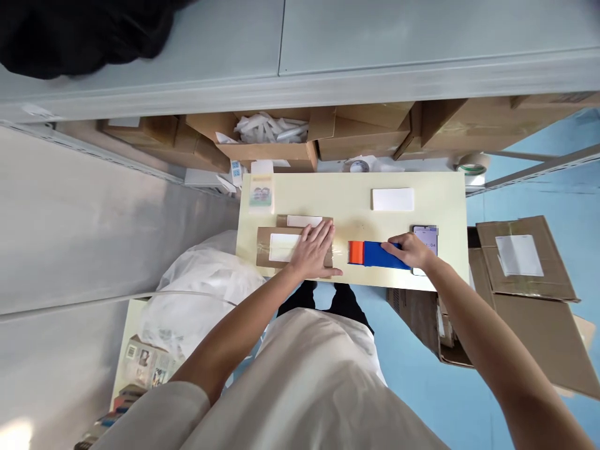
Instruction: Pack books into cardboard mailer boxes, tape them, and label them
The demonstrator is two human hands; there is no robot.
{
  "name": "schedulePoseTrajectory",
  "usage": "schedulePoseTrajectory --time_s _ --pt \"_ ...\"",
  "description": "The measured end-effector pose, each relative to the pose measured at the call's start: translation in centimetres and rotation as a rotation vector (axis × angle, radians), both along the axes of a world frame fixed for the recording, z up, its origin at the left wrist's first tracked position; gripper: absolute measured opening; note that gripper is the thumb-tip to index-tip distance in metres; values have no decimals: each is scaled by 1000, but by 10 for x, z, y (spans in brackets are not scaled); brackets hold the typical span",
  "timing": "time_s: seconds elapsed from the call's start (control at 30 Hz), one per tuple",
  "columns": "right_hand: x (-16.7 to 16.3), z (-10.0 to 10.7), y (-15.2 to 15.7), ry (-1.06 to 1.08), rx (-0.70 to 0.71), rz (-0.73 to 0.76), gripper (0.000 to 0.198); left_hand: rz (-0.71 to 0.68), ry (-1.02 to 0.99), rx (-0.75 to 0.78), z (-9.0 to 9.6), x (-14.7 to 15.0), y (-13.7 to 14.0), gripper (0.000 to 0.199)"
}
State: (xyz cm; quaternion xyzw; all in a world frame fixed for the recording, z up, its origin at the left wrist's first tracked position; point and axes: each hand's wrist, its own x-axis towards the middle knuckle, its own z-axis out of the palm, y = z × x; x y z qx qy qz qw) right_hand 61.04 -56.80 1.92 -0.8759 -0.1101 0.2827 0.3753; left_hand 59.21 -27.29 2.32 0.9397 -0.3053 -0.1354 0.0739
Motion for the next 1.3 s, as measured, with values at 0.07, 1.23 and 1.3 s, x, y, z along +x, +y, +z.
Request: schedulePoseTrajectory --time_s 0.07,1.23,1.3 --pt "1 -1 -9 -25 -43 20 54 -17 5 -8 0 0 1 114" --pt "-76 -31 110 -75 -603 -573 30 371 -138 -462 15 -1 82 47" --pt "-79 -43 113 -59 -570 -565 31 529 -183 -436 14 -13 103 52"
